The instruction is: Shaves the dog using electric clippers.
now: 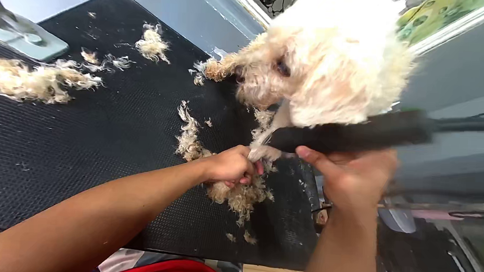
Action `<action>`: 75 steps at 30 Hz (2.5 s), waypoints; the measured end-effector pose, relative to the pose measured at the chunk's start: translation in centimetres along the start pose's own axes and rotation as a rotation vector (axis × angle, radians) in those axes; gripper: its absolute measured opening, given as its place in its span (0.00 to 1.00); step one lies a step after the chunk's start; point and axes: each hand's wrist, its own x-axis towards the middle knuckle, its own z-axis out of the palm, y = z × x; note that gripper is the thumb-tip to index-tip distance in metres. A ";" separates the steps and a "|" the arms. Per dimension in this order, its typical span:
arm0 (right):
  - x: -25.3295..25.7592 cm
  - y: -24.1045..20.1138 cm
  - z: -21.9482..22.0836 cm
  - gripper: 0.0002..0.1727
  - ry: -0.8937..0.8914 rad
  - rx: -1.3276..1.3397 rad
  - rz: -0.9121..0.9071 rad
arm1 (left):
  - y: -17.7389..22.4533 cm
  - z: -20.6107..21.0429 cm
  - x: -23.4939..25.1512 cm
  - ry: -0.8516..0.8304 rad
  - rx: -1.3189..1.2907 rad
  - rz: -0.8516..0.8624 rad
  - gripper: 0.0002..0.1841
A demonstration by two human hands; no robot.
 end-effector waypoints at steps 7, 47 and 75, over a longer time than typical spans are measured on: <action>-1.1 1.0 0.7 0.46 0.040 0.006 0.059 | -0.3 -0.4 0.1 -0.025 -0.098 0.027 0.13; -1.7 -0.6 1.9 0.40 0.681 0.296 -0.457 | 10.4 0.1 -10.1 0.473 0.198 -0.087 0.17; -1.8 2.4 3.5 0.30 0.368 -0.261 -0.422 | 12.6 0.1 -8.5 0.609 0.893 0.027 0.17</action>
